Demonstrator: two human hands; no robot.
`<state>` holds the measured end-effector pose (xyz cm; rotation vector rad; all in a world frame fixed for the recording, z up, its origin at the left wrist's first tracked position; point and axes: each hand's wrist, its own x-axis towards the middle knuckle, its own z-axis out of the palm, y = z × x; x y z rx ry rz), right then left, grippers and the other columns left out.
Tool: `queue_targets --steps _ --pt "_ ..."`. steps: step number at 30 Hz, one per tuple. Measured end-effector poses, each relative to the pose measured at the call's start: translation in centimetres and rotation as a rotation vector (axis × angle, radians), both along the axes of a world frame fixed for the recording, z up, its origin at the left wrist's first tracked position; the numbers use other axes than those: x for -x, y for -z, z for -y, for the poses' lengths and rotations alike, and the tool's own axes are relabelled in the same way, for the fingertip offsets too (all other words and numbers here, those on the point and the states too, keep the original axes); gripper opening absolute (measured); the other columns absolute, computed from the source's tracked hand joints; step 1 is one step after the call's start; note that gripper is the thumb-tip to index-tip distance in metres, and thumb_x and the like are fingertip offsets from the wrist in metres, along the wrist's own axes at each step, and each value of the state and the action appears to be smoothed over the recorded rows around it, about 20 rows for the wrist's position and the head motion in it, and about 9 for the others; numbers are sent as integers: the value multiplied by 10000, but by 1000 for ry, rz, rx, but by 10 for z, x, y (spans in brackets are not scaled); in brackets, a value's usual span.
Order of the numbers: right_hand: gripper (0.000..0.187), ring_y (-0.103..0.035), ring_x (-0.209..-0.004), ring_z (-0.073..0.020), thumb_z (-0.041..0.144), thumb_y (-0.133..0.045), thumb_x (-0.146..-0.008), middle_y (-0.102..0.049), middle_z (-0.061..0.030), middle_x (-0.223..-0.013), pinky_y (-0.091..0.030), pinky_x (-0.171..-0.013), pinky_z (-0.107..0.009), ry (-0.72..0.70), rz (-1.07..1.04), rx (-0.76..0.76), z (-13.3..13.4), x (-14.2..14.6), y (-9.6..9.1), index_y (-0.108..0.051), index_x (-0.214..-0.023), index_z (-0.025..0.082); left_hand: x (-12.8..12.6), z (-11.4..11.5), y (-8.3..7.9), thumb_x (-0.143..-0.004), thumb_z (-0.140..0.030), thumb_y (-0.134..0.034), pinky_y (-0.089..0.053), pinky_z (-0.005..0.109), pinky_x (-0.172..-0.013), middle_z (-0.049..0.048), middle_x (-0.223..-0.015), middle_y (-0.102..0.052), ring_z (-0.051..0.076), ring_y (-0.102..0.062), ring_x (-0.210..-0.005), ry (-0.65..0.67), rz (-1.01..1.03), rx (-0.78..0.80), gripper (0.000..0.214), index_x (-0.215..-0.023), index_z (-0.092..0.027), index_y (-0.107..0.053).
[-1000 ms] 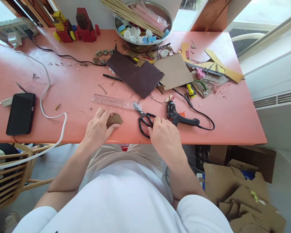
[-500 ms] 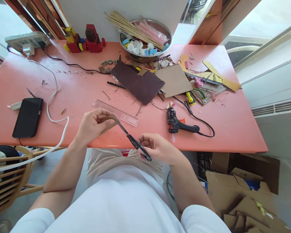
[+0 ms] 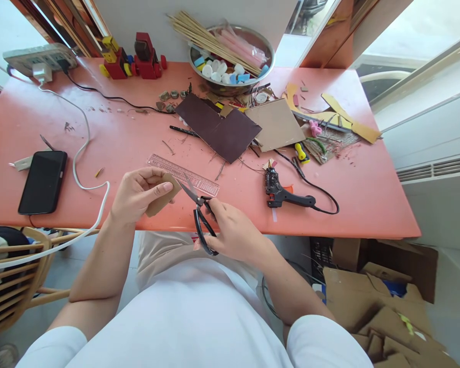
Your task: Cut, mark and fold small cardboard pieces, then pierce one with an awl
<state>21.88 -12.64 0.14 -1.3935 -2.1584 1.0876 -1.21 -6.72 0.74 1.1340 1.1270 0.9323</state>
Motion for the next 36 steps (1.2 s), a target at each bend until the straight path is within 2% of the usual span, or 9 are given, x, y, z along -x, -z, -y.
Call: queue_targets --steps 5,8,17,28,36 --pt "412 -611 -773 -237 414 -805 -803 -689 -63 -915 -462 -656 -319 -38 83 0 -5 4 -3 -469 -983 256 0 2 -1 -631 -514 -953 -643 325 -530 41 -703 -782 192 -718 -549 17 -16 -29 436 -799 -175 -735" --pt "389 -616 -785 -234 382 -792 -792 -692 -61 -925 -472 -680 -323 -53 81 -6 -6 5 -4 -462 -957 260 0 3 0 -651 -482 -939 -659 336 -559 43 -706 -785 184 -713 -555 23 -12 -47 395 -809 -173 -750" --pt "509 -603 -774 -225 390 -836 -750 -652 -32 -885 -435 -645 -310 -63 101 23 -9 10 -8 -354 -882 289 0 5 1 -666 -476 -936 -666 342 -578 44 -706 -789 163 -684 -527 34 5 -49 371 -793 -179 -755" --pt "326 -519 -650 -175 225 -687 -862 -573 26 -744 -356 -618 -271 -96 197 4 -10 6 -3 -367 -827 282 0 8 -2 -706 -472 -924 -625 301 -547 43 -700 -782 169 -701 -588 79 6 -40 338 -787 -186 -762" --pt "300 -464 -587 -162 292 -582 -948 -543 30 -683 -324 -594 -262 -83 112 27 -8 4 4 -313 -814 288 2 8 -1 -698 -445 -931 -652 321 -585 39 -691 -768 194 -731 -616 65 -7 -44 323 -792 -181 -770"
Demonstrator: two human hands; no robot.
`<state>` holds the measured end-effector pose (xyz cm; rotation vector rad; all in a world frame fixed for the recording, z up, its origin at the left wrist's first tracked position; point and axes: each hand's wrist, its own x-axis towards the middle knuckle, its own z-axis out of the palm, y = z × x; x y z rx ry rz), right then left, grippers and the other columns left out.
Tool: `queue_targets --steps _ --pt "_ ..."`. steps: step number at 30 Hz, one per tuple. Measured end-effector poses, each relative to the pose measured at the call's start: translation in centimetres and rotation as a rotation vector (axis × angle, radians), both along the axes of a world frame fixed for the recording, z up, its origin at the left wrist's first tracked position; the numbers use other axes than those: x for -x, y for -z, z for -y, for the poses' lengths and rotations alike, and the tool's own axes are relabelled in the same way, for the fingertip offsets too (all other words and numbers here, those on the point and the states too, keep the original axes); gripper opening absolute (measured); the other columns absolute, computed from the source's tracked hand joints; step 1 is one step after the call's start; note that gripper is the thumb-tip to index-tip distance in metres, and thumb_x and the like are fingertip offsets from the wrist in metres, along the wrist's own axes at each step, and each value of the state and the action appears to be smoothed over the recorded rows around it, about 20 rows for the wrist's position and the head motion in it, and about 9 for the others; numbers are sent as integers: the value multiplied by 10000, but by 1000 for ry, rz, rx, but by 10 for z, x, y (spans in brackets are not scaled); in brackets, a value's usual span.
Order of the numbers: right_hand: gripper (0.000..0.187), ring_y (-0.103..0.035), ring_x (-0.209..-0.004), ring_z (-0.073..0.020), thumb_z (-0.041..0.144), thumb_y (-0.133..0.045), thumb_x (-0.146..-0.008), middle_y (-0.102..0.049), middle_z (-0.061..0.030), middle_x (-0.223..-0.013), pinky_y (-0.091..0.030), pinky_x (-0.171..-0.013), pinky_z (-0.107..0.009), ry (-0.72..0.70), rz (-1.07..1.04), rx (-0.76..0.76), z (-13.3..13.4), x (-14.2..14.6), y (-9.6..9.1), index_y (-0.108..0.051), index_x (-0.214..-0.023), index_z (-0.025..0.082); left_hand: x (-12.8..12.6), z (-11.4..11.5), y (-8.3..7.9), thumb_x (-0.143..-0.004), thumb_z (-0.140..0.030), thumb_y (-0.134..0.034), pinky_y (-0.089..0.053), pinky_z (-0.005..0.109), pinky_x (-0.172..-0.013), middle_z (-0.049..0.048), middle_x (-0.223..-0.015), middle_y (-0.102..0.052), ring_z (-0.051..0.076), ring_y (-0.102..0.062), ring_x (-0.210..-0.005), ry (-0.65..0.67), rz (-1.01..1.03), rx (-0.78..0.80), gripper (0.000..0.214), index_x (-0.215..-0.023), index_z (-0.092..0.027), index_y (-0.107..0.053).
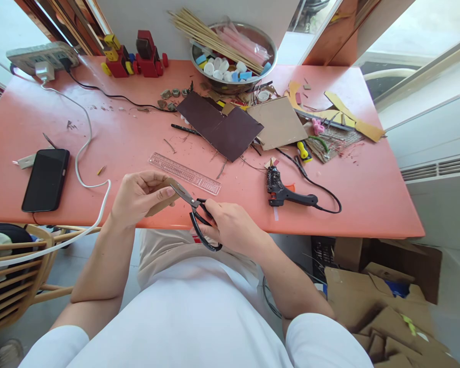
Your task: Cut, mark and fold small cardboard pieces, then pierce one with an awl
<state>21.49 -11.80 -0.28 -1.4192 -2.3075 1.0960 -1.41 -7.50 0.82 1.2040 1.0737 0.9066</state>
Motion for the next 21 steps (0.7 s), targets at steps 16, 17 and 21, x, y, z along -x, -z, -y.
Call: queue_targets --steps 16,17,21 --pt "263 -352 -524 -151 303 -490 -975 -443 52 -618 -270 -565 -266 10 28 -117 9 7 0 -274 -823 293 -4 3 -10 -755 -398 -869 -631 262 -578 41 -704 -776 158 -700 -596 127 -82 -24 241 -792 -168 -806" --pt "266 -342 -518 -148 304 -488 -979 -432 57 -612 -267 -564 -266 12 15 -112 9 6 1 -272 -824 294 -4 3 -10 -755 -387 -867 -629 257 -575 41 -706 -778 156 -700 -596 128 -81 -25 234 -792 -165 -804" --pt "263 -347 -511 -147 303 -487 -985 -430 58 -603 -261 -563 -267 19 -34 -100 10 6 6 -275 -830 294 -3 2 -12 -757 -350 -855 -621 241 -565 39 -721 -787 145 -697 -591 125 -68 -31 202 -799 -162 -798"
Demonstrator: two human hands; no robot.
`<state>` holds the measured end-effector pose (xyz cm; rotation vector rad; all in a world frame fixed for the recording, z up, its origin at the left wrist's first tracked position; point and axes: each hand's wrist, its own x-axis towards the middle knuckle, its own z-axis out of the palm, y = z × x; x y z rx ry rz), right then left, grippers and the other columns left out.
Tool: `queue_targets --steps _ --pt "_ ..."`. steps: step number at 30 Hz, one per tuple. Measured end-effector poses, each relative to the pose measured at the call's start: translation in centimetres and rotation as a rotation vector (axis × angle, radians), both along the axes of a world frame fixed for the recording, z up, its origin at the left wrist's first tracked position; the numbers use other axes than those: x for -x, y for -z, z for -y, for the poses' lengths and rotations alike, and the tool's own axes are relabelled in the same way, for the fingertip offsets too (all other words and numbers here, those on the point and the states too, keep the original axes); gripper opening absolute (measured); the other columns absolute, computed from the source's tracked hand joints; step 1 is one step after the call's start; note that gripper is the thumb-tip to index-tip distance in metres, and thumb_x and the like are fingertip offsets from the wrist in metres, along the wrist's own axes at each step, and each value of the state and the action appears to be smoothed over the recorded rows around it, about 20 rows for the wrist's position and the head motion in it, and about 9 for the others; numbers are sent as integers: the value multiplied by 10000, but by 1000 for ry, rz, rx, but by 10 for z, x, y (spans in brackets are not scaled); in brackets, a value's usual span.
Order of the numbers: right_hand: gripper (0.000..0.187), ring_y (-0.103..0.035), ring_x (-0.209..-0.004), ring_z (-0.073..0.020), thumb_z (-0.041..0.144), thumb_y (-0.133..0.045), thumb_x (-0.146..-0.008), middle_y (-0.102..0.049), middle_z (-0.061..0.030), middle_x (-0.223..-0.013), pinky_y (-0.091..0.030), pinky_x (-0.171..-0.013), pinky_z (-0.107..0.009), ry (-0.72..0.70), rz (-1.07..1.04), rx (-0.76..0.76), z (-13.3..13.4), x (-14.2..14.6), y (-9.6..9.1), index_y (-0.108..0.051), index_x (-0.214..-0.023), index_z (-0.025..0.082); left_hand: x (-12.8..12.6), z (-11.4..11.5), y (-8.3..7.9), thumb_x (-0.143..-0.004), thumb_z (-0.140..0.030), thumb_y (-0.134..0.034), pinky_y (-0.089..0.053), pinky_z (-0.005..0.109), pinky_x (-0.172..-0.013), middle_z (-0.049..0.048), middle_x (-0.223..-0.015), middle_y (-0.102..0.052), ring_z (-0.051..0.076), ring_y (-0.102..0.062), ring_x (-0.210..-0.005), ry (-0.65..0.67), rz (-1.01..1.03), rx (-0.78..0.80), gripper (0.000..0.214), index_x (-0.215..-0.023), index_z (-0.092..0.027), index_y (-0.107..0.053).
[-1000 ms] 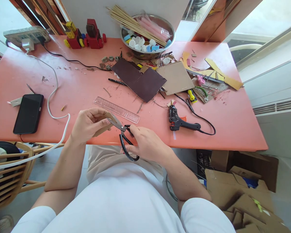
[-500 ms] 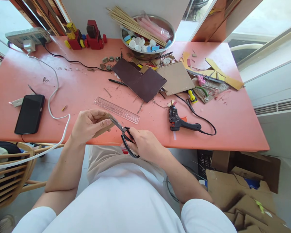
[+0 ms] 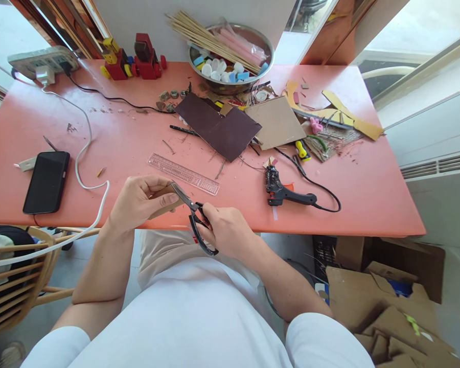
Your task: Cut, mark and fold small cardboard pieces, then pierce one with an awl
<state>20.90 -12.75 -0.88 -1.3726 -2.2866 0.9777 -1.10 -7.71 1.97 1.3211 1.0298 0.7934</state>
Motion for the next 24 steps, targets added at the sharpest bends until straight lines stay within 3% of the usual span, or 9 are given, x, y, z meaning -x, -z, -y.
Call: queue_targets --steps 9,18,24 --pt "143 -467 -548 -174 306 -455 -996 -585 3 -662 -299 -573 -270 18 -5 19 5 4 0 -372 -882 280 -1 0 -1 -769 -392 -834 -605 228 -551 26 -696 -760 138 -683 -590 56 -52 -16 233 -787 -164 -786" --pt "287 -355 -487 -129 380 -462 -982 -480 42 -568 -296 -533 -265 90 -204 49 5 7 4 -292 -767 294 -5 -1 -3 -728 -322 -835 -575 221 -534 19 -644 -730 131 -661 -572 51 -21 46 188 -777 -149 -777" --pt "312 -415 -500 -135 491 -497 -963 -515 33 -563 -356 -523 -257 276 -220 97 -8 -4 -8 -408 -753 280 -8 1 2 -701 -340 -854 -604 254 -552 38 -703 -780 162 -716 -584 -62 72 94 236 -808 -157 -750"
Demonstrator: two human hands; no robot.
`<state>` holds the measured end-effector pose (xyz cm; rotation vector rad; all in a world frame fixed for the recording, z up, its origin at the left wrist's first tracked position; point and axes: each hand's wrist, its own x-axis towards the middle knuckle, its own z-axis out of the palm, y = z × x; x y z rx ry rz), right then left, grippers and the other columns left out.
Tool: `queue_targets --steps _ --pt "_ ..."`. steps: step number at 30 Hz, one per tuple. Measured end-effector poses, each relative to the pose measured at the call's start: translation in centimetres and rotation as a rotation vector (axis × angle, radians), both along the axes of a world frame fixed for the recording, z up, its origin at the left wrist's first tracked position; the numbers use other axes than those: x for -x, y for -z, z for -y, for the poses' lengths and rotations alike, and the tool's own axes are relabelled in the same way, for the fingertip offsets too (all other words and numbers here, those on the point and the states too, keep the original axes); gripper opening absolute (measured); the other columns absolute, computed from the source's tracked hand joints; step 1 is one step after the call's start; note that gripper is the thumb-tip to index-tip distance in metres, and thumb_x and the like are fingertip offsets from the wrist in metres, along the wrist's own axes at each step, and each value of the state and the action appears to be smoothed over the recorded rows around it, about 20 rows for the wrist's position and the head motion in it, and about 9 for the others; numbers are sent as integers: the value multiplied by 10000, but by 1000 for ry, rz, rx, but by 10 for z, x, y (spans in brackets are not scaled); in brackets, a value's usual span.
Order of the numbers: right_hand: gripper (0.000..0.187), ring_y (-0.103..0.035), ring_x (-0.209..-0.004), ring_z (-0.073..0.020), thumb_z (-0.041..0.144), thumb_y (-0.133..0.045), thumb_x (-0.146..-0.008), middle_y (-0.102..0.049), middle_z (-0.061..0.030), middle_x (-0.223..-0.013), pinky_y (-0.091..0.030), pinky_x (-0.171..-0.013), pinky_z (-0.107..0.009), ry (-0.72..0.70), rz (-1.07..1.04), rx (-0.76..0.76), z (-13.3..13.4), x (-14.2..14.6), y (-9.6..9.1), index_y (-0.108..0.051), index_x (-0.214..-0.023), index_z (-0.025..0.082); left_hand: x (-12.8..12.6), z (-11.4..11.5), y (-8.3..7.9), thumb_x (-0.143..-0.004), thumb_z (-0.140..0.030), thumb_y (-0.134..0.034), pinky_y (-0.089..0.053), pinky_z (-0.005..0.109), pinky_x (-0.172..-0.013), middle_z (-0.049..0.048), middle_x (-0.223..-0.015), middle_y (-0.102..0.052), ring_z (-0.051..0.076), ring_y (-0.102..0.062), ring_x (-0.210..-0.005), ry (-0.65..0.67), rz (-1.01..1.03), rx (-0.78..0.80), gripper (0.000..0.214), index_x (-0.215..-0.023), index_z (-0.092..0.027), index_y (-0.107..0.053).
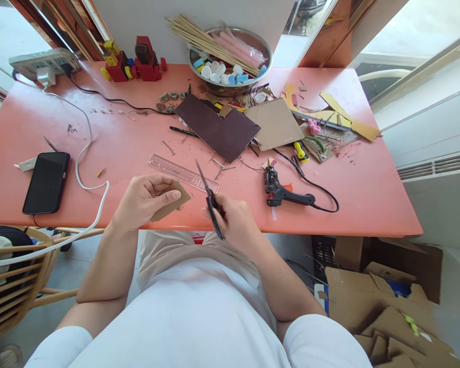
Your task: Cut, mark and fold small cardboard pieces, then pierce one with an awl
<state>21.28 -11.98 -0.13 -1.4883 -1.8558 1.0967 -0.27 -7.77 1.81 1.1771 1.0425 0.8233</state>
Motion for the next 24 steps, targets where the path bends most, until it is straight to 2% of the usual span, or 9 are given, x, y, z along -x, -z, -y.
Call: queue_targets --steps 2,5,9,13,16,19,21,24 --pt "317 -464 -507 -155 521 -559 -950 -575 10 -579 -373 -530 -271 69 112 6 -5 -8 -4 -467 -772 275 1 -1 2 -689 -380 -871 -612 268 -555 57 -758 -805 185 -745 -615 -27 -3 1 298 -848 -155 -757" --pt "228 -572 -552 -204 446 -638 -924 -664 -31 -630 -386 -553 -293 142 339 -24 -10 -19 -4 -572 -806 263 4 -3 5 -694 -452 -872 -628 294 -568 75 -817 -823 212 -769 -657 -52 -36 -14 386 -915 -150 -777" --pt "131 -705 -729 -296 373 -729 -881 -770 -80 -797 -437 -608 -331 255 581 -121 -14 -32 3 -691 -933 259 11 -5 10 -748 -513 -812 -621 310 -567 80 -862 -829 224 -771 -671 -75 -135 -92 455 -1015 -144 -810" --pt "87 -716 -921 -339 273 -710 -901 -789 -122 -956 -545 -783 -433 281 600 -291 -18 -39 12 -718 -981 241 19 -1 14 -873 -352 -681 -600 290 -659 31 -907 -843 192 -761 -722 -9 -470 -265 292 -1082 -218 -834" --pt "104 -679 -1090 -348 266 -653 -961 -770 -150 -1163 -548 -944 -501 204 543 -456 -21 -29 16 -735 -1018 238 14 5 17 -901 -196 -624 -581 267 -752 -9 -921 -850 181 -773 -818 151 -711 -409 272 -1057 -276 -832" --pt "185 -652 -1170 -346 218 -601 -995 -754 -159 -1230 -538 -1001 -511 -17 488 -443 -28 -7 17 -734 -1123 217 3 7 25 -930 -121 -580 -579 272 -773 -22 -899 -845 184 -778 -830 267 -793 -540 345 -1123 -295 -807" --pt "209 -653 -1147 -352 167 -576 -991 -762 -173 -1185 -547 -966 -504 -107 493 -371 -36 6 17 -722 -1136 198 -1 7 33 -947 -105 -576 -594 332 -860 21 -965 -851 220 -789 -909 204 -837 -690 347 -1165 -264 -795" --pt "200 -656 -1107 -363 144 -560 -984 -764 -188 -1134 -549 -925 -502 -107 519 -320 -46 13 19 -701 -1120 190 4 15 44 -998 -153 -567 -587 425 -991 106 -1159 -838 270 -779 -1068 30 -899 -898 301 -1200 -214 -782"
